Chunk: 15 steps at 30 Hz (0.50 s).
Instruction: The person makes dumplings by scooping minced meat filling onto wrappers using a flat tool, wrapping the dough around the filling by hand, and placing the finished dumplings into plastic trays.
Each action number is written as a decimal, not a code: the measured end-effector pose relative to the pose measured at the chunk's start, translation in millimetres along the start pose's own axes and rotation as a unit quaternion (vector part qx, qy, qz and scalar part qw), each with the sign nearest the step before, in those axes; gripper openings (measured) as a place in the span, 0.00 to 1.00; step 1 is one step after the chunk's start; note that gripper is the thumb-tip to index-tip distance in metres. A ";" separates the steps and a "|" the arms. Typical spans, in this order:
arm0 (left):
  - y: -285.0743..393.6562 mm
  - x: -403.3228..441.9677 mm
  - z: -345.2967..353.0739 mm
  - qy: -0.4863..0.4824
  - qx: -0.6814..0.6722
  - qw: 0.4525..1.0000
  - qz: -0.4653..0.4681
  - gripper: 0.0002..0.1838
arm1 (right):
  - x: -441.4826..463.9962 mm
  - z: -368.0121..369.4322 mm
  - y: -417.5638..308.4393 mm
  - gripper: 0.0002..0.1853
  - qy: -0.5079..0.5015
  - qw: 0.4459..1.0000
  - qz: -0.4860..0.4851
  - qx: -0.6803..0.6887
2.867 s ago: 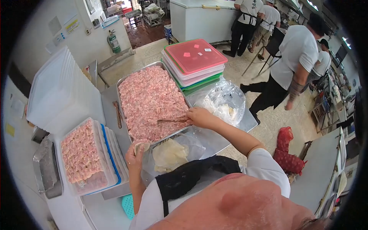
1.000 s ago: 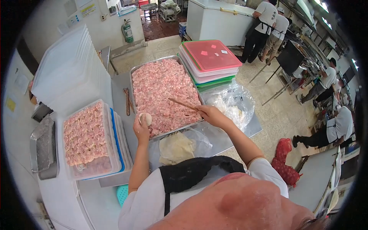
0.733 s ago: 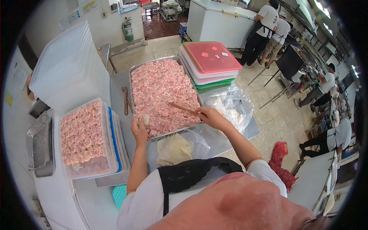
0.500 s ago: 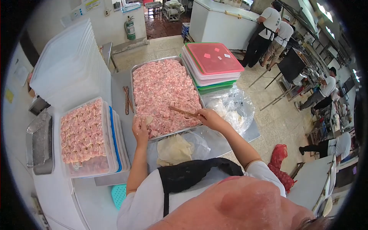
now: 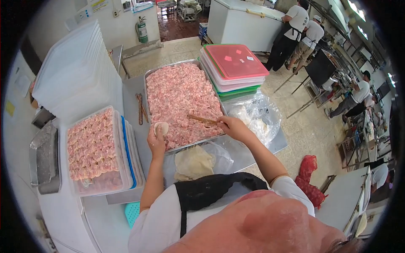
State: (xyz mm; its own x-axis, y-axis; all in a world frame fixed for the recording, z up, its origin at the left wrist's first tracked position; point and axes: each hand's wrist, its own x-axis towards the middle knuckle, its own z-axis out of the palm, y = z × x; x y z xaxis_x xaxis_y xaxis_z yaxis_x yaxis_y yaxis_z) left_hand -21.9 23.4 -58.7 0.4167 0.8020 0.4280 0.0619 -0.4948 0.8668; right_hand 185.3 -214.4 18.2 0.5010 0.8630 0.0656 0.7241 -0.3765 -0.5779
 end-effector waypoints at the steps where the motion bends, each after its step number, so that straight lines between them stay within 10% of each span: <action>1: -3.1 -0.3 0.5 0.000 0.001 1.000 0.002 0.12 | -0.9 0.3 -0.9 0.12 0.009 1.000 0.000 0.003; 15: 5.0 -2.3 2.5 0.019 0.018 1.000 0.002 0.13 | 13.9 18.5 5.4 0.13 0.053 0.992 -0.041 0.110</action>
State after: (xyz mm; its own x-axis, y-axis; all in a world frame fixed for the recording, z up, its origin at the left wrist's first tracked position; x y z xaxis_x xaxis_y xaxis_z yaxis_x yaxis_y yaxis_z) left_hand -20.4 18.3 -55.9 0.3818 0.8117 0.4421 0.0934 -0.5098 0.8552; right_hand 187.4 -198.2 1.0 0.4997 0.8434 0.1976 0.6490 -0.2135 -0.7302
